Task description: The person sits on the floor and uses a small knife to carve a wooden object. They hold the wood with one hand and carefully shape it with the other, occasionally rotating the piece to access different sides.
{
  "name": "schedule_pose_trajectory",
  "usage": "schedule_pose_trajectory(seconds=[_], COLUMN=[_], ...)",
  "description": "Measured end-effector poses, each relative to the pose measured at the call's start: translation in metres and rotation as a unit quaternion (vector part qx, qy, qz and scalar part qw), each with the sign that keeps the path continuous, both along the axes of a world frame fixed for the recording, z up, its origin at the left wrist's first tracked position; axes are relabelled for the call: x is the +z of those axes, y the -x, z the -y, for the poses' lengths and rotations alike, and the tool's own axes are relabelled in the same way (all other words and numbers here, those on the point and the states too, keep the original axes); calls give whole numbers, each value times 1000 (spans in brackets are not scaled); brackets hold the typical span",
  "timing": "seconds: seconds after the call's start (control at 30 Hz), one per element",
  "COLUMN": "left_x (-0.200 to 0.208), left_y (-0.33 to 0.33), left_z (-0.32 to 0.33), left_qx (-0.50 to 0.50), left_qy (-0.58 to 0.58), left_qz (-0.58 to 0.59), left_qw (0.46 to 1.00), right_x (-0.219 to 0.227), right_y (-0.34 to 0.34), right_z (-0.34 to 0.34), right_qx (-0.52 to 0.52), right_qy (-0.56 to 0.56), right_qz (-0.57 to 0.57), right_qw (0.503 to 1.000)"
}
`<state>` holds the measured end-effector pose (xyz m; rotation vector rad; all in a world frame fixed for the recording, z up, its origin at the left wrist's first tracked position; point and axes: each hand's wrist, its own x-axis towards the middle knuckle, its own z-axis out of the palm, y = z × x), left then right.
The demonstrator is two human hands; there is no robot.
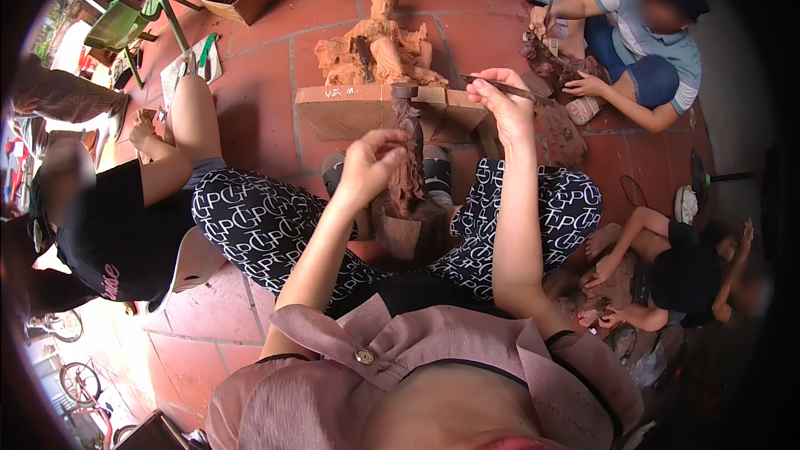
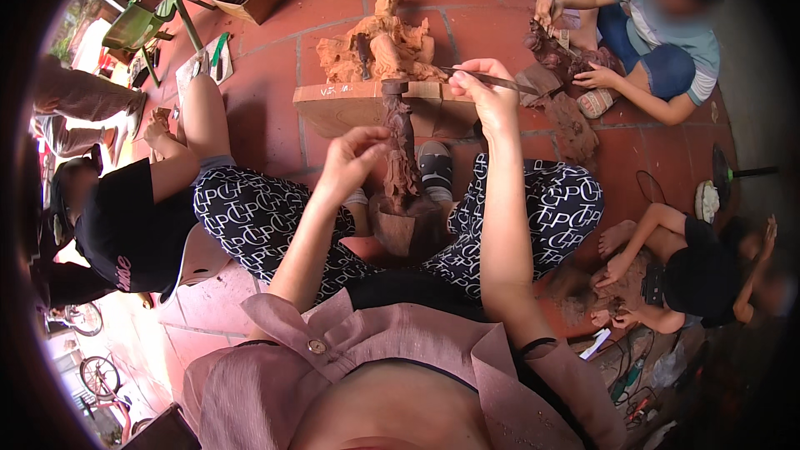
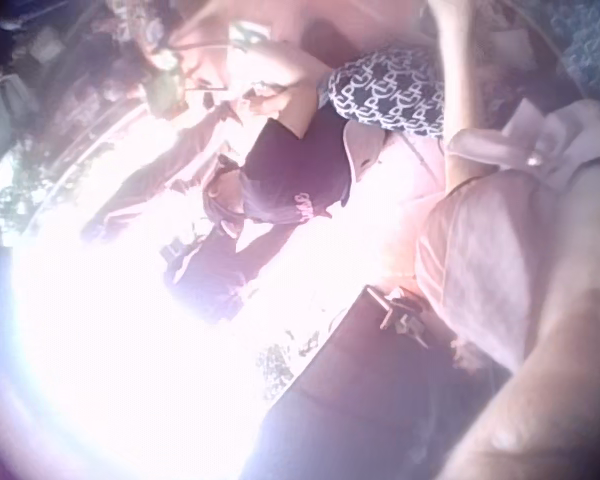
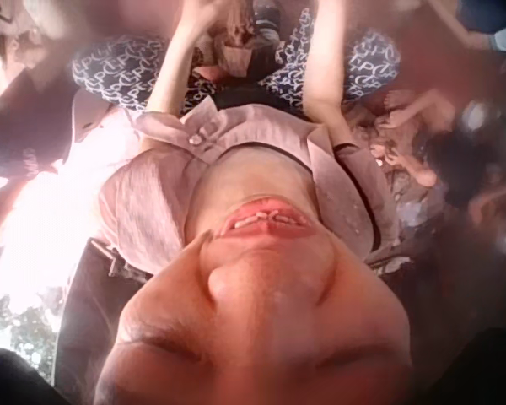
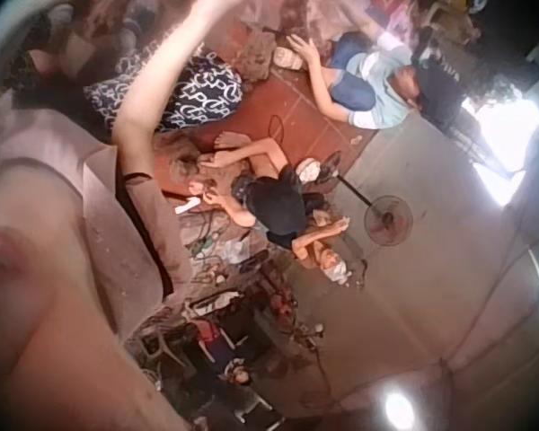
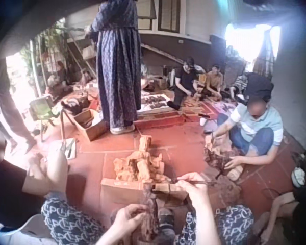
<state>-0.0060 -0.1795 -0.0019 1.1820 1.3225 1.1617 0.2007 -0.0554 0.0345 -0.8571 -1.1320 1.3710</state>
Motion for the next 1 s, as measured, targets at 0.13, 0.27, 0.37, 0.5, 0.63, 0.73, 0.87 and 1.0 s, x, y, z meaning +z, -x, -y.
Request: schedule_pose_trajectory(seconds=[0.13, 0.27, 0.37, 0.5, 0.63, 0.73, 0.87, 1.0], left_x=[50, 82, 74, 58, 48, 45, 43, 41], left_y=[48, 55, 37, 31, 29, 27, 25, 23], left_z=[-44, -79, -103, -124, -134, -140, -152, -141], left_qx=[151, 19, -98, -153, -166, -182, -167, -182], left_qy=[-101, -151, -201, -235, -266, -295, -297, -323], left_qz=[4, -73, -173, -299, -334, -361, -365, -338], left_qw=[983, 986, 959, 912, 889, 866, 866, 865], right_x=[-17, -27, -26, -37, -41, -46, -40, -69], right_y=[31, 63, 76, 84, 82, 83, 83, 75], right_z=[-6, -24, -35, -46, -46, -48, -59, -58], right_qx=[36, 93, 122, 144, 197, 153, 181, 142], right_qy=[5, -70, -169, -142, -126, -154, -107, -188], right_qz=[81, 166, 352, 370, 449, 452, 485, 444], right_qw=[996, 979, 913, 907, 862, 865, 849, 865])
